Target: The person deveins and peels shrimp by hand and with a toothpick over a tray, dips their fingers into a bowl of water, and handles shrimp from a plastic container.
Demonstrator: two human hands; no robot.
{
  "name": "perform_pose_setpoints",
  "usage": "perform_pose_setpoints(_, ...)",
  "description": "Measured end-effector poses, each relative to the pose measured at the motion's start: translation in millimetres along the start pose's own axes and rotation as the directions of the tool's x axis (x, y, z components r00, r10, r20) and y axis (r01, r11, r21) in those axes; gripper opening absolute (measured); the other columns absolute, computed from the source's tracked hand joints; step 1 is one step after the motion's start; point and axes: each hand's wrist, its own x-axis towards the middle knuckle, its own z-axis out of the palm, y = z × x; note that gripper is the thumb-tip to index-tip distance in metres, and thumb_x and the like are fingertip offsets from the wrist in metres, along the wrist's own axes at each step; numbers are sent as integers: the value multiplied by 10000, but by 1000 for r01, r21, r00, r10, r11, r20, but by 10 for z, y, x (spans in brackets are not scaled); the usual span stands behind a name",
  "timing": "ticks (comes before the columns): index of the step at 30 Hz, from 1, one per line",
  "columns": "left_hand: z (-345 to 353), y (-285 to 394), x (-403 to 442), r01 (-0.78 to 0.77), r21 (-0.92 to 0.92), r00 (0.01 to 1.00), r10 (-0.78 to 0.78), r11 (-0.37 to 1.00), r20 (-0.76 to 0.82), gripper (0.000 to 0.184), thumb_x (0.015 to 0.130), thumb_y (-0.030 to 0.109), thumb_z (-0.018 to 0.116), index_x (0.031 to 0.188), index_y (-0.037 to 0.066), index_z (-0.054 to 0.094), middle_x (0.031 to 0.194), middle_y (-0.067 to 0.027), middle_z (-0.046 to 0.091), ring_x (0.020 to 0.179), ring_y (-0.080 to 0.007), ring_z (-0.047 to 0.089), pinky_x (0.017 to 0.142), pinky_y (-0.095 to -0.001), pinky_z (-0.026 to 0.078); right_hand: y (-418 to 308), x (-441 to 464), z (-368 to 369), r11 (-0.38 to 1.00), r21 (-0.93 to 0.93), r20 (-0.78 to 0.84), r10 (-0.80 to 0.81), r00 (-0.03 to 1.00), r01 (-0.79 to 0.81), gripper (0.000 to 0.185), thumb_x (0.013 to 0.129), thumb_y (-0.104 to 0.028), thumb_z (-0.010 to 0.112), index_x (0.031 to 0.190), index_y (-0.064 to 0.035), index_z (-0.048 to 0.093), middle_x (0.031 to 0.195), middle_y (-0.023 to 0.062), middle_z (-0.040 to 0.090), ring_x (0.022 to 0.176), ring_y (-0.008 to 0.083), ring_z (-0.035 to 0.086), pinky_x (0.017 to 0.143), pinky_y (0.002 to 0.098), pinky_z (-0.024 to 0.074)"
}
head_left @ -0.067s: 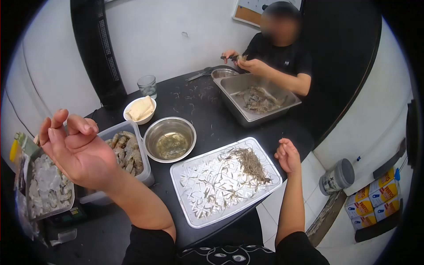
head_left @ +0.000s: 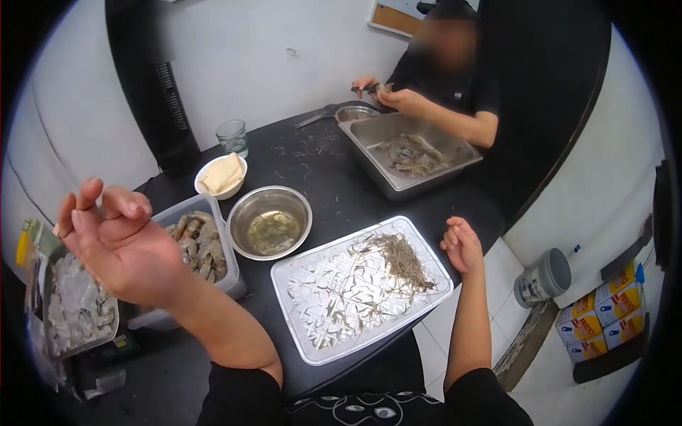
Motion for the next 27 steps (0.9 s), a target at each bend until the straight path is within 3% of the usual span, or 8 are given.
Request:
perform_pose_setpoints(2,1,20,98,-17,85,999,14,996,30,240,921,173,404,1076,0,463,930,-124,556,666,-175,460,589,-293,387,274,-56,30,1000,17,-29,-8,1000,9,198,902,-118,502,1071,-17,522,624,-25,405,556,75,390,554,255,374)
perform_pose_setpoints(3,11,-15,98,-9,89,1000,8,996,9,237,915,167,398,1059,-5,474,885,-106,545,658,-171,456,582,-283,383,305,-23,-32,993,114,42,29,999,-34,200,901,-112,504,1068,-3,525,635,-37,385,562,63,362,543,229,358)
perform_pose_setpoints(5,-229,-12,98,153,157,988,-149,976,-38,245,896,182,421,1004,-23,502,825,-89,503,720,-168,443,657,-271,374,242,-33,26,990,138,13,25,1000,-26,179,894,-84,503,1042,10,543,649,-39,377,563,61,342,525,221,341)
perform_pose_setpoints(6,-865,-47,266,62,429,984,-127,901,125,266,897,207,466,1041,-7,533,896,-100,544,726,-179,469,670,-294,404,237,-43,-8,985,163,-8,59,998,-57,176,890,-66,496,1043,8,542,652,-33,388,566,65,350,529,224,342)
perform_pose_setpoints(9,-502,-180,173,25,286,999,-31,958,16,267,893,222,477,1051,11,520,896,-97,545,687,-175,468,627,-289,397,196,-84,-28,999,32,0,11,1000,-11,196,901,-94,473,1070,-18,536,631,-22,403,589,86,409,628,281,413)
perform_pose_setpoints(13,-239,-203,108,-29,294,998,43,955,-42,272,887,242,490,1063,35,502,896,-93,546,635,-170,467,570,-283,387,197,-74,21,993,77,-34,87,996,-84,173,904,-98,463,1041,-25,540,623,-17,430,565,86,410,604,262,404)
perform_pose_setpoints(23,-1,-127,156,-71,285,986,110,956,-123,304,872,292,524,1094,95,458,894,-83,550,504,-157,463,429,-267,363,228,-10,-12,992,118,1,56,998,-55,175,893,-107,502,1048,-33,539,620,-25,411,564,79,380,579,259,376)
perform_pose_setpoints(27,-7,-147,159,-61,241,983,100,969,-155,275,872,249,523,1089,92,464,892,-81,550,498,-143,440,431,-251,354,279,-5,-24,995,96,-1,10,1000,-9,161,891,-95,488,1031,-39,543,607,-19,420,546,89,396,574,264,385)
